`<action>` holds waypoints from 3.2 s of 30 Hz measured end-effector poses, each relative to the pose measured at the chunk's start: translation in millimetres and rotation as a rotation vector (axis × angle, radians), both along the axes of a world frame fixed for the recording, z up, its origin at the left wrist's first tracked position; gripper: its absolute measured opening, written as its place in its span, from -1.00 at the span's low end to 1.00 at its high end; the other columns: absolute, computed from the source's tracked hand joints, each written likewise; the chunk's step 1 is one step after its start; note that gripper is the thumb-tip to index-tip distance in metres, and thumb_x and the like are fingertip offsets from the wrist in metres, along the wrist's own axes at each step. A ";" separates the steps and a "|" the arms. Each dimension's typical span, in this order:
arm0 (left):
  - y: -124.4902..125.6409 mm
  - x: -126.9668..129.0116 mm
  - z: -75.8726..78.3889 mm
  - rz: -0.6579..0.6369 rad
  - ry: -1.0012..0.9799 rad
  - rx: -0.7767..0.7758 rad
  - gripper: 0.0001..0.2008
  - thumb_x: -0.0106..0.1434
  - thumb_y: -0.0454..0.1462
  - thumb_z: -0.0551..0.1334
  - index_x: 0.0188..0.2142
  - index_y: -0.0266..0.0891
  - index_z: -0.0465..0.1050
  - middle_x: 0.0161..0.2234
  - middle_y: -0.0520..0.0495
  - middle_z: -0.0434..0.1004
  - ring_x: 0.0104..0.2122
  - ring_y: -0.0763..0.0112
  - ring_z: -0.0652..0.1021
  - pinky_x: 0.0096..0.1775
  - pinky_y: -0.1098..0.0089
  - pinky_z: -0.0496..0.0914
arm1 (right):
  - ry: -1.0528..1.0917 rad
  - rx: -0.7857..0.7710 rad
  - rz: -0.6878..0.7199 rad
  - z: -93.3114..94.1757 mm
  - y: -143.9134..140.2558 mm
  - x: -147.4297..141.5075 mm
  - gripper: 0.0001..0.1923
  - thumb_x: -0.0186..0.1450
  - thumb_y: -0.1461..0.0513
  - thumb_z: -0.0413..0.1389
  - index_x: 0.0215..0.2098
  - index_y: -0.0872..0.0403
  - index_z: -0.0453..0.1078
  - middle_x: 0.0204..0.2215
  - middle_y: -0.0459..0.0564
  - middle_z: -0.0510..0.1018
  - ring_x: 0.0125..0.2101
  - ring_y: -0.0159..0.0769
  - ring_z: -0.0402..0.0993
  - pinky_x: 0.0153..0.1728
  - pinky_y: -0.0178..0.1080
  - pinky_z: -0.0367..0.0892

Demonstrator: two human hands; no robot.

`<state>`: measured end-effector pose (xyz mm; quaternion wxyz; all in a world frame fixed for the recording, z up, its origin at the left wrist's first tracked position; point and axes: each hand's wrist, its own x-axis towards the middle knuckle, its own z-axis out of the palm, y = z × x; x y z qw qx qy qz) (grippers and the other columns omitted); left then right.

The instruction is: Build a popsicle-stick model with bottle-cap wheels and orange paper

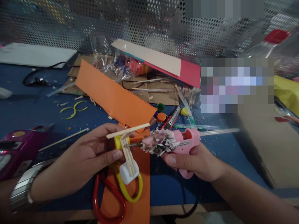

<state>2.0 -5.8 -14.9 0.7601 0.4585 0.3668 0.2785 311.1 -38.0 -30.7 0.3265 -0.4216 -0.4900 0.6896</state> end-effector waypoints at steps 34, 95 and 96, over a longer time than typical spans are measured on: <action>1.4 2.4 4.6 -0.027 0.061 0.074 -0.71 0.37 -0.24 0.49 0.03 -0.13 0.54 -0.14 -0.03 0.71 -0.16 0.41 0.73 -0.11 0.53 0.64 | -0.147 -0.023 0.012 -4.3 -5.0 4.5 -0.77 0.27 0.04 0.43 -0.31 -0.03 0.58 -0.52 -0.11 0.51 -0.62 -0.37 0.29 -0.72 -0.34 0.20; 1.1 3.1 5.6 -0.035 0.040 0.075 -0.74 0.37 -0.27 0.49 0.00 -0.12 0.56 -0.18 0.01 0.75 -0.21 0.44 0.75 -0.16 0.58 0.63 | -0.254 -0.047 0.038 7.7 -6.9 -3.8 -0.69 0.30 -0.06 0.38 -0.08 -0.15 0.62 -0.54 -0.17 0.44 -0.63 -0.42 0.20 -0.71 -0.42 0.22; 1.2 3.0 5.7 -0.035 0.040 0.071 -0.74 0.36 -0.27 0.49 0.00 -0.12 0.56 -0.19 0.01 0.75 -0.21 0.44 0.75 -0.17 0.59 0.63 | -0.254 -0.047 0.050 9.3 -5.7 -5.2 -0.70 0.30 -0.05 0.39 -0.06 -0.17 0.63 -0.55 -0.18 0.42 -0.65 -0.44 0.17 -0.72 -0.43 0.19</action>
